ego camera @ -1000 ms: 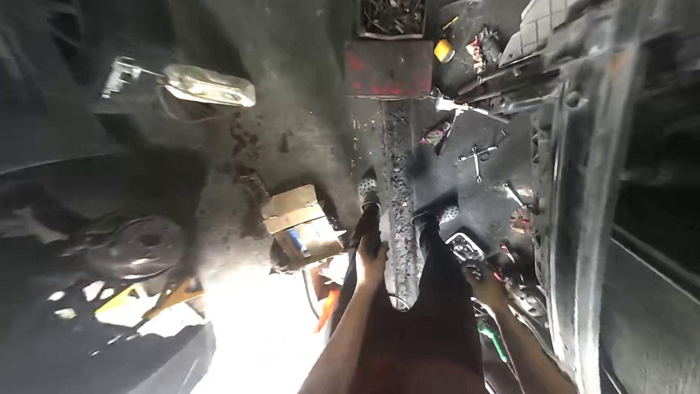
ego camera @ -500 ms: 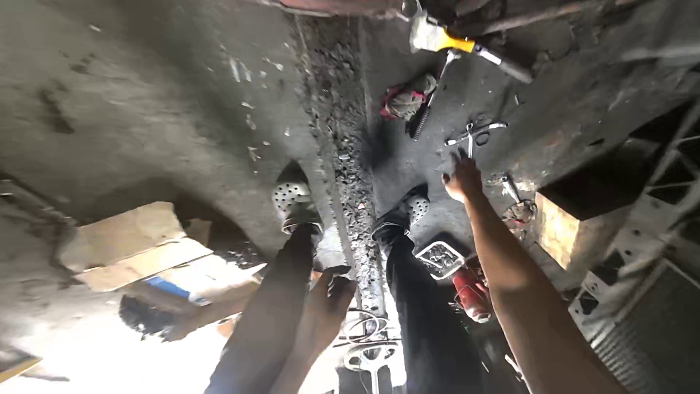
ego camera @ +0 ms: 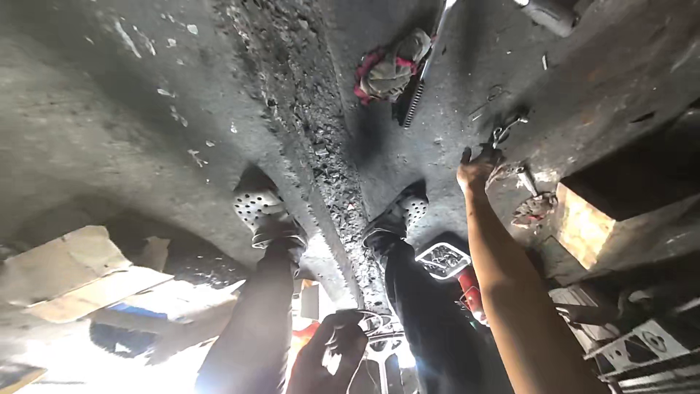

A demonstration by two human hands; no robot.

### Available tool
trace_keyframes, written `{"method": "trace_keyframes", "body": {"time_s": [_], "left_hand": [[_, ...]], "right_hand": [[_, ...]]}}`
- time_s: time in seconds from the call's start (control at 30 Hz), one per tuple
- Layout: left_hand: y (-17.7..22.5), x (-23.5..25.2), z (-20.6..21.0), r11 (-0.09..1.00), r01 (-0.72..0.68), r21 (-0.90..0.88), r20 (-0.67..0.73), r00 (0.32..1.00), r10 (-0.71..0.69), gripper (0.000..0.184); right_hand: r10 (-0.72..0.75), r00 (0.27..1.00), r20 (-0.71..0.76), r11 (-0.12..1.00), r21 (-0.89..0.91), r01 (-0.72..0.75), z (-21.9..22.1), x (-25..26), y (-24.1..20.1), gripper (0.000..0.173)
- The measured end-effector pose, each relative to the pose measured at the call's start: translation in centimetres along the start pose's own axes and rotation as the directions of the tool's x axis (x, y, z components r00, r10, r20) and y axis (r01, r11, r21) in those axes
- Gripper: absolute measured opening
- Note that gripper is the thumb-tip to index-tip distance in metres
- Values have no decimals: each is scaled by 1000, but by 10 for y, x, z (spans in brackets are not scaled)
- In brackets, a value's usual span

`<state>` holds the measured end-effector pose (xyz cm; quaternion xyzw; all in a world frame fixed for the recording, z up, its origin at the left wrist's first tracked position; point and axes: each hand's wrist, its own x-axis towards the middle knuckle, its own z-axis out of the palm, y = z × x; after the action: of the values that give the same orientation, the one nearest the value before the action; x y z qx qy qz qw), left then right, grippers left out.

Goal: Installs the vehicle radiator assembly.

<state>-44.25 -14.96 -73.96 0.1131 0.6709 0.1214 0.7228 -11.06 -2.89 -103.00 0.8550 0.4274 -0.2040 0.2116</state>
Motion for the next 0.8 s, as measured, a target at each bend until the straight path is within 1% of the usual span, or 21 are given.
{"method": "trace_keyframes", "body": {"time_s": [0.03, 0.07, 0.1, 0.17, 0.23, 0.3, 0.4, 0.47, 0.53, 0.6, 0.67, 0.73, 0.77, 0.8], "left_hand": [[1, 1, 1, 1000, 1, 0, 2, 1000, -1, 23], [1, 2, 2, 1000, 1, 1, 3, 1000, -1, 23], [1, 3, 2, 1000, 2, 2, 5, 1000, -2, 23], [0, 5, 2, 1000, 7, 7, 6, 1000, -7, 23], [0, 5, 2, 1000, 11, 4, 9, 1000, -11, 22], [1, 6, 3, 1000, 13, -15, 13, 1000, -13, 22], [2, 8, 3, 1000, 3, -28, -6, 1000, -3, 23], [2, 8, 2, 1000, -3, -19, -5, 1000, 3, 23], [3, 8, 2, 1000, -1, -29, 15, 1000, 1, 23], [5, 7, 0, 1000, 1, -27, 21, 1000, 0, 22], [7, 7, -3, 1000, -4, -10, 27, 1000, 5, 22], [9, 6, -4, 1000, -9, -6, 31, 999, 9, 23], [11, 6, -5, 1000, -6, -9, 30, 1000, 6, 22], [13, 6, -7, 1000, 1, -9, 22, 1000, -1, 23]], "right_hand": [[51, 998, -24, 992, 114, -48, -4, 9, -12, 50], [106, 994, -23, 967, 235, -98, -10, 18, -26, 49], [181, 983, -7, 926, 339, -168, -14, 28, -40, 53], [320, 947, 24, 838, 460, -294, -14, 46, -61, 60], [411, 909, 64, 756, 533, -379, -8, 56, -73, 61], [492, 864, 110, 657, 605, -451, -10, 57, -84, 60], [551, 816, 174, 559, 649, -516, -11, 57, -92, 60], [532, 820, 209, 547, 654, -522, -4, 60, -91, 58], [536, 820, 199, 527, 681, -509, -13, 58, -93, 54], [536, 814, 224, 501, 692, -520, -23, 53, -99, 55], [537, 815, 220, 530, 663, -528, -27, 51, -103, 55], [550, 816, 181, 611, 578, -540, -24, 56, -100, 54], [548, 821, 163, 633, 560, -534, -24, 56, -98, 53], [534, 833, 144, 624, 598, -503, -24, 53, -96, 51]]}}
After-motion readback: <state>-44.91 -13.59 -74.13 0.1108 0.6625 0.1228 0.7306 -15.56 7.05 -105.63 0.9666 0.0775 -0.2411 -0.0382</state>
